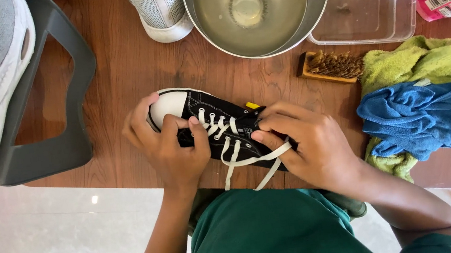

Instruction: The person laces a black and white sneaker by threading white shoelaces through the eyelets. They pull the laces tight and arrange them across the shoe's tongue, working from the bottom eyelets upward to the top.

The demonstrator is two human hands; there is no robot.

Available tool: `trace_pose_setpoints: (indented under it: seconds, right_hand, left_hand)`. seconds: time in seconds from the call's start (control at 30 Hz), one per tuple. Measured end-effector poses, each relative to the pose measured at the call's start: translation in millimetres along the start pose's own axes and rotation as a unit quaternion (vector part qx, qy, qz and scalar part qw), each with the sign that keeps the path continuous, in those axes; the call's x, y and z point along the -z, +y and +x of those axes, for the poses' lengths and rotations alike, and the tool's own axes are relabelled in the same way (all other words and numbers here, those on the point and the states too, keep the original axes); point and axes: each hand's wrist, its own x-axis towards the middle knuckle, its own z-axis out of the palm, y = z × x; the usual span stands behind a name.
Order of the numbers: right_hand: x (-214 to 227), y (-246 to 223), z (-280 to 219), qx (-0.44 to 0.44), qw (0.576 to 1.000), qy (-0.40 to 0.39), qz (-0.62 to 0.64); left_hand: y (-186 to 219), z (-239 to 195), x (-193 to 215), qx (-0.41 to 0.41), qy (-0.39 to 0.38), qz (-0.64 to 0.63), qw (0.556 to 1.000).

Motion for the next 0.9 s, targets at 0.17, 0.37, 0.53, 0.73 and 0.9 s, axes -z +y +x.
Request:
trace_pose_setpoints:
  seconds: [0.17, 0.37, 0.53, 0.73, 0.9]
  right_hand:
    - [-4, 5, -14, -0.056, 0.998, -0.015, 0.014]
    - [-2, 18, -5, -0.114, 0.972, -0.035, 0.203]
    - [-3, 23, -3, -0.141, 0.94, -0.041, 0.307]
    - [4, 10, 5, -0.098, 0.938, -0.094, 0.318]
    - [10, -5, 16, 0.012, 0.958, -0.115, 0.263]
  left_hand:
    - [4, -2, 0, -0.019, 0.028, 0.006, 0.999]
    - [6, -3, 5, -0.047, 0.054, -0.005, 0.997]
    - [6, -5, 6, -0.054, 0.075, -0.001, 0.996]
    - [3, -3, 8, -0.029, 0.052, -0.013, 0.998]
    - [2, -8, 2, -0.035, 0.039, -0.054, 0.997]
